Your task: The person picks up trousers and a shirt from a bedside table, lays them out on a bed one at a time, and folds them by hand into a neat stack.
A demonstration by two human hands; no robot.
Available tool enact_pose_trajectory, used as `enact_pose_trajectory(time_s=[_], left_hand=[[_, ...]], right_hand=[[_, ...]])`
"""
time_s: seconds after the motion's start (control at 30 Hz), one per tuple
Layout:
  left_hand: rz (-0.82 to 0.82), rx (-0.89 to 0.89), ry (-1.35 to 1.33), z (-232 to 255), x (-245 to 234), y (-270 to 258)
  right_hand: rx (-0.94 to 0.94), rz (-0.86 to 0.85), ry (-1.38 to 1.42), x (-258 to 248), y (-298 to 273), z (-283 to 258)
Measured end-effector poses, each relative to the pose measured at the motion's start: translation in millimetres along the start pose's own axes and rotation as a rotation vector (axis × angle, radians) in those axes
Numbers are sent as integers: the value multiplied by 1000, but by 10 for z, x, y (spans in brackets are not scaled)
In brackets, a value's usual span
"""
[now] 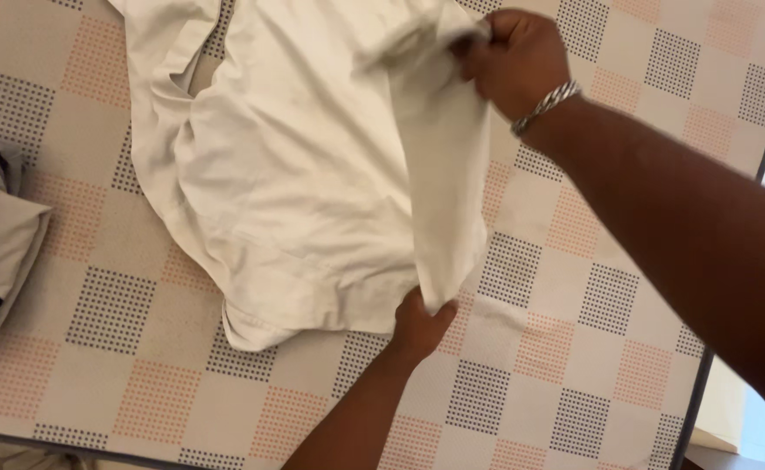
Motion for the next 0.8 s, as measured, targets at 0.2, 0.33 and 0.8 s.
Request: enact_pose_trajectory(time_s=[0.2,0.33,0.8], left_hand=[[163,67,-166,-528,-220,-80],[431,-72,-29,-599,-437,-186],[133,-76,-88,-444,-1136,12]], right_hand=[[185,131,-164,-196,703,197],[80,290,-353,-242,1023,665],[704,416,451,21,1591,1117]])
Point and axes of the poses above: each hand's wrist, its own y-axis towards the middle knuckle, its own x-axis out of the palm, z = x × y, the point moved 1 cm from there along y, towards the middle knuckle, and after that the axes turned 11 degrees about x, right-handed, at the moved point
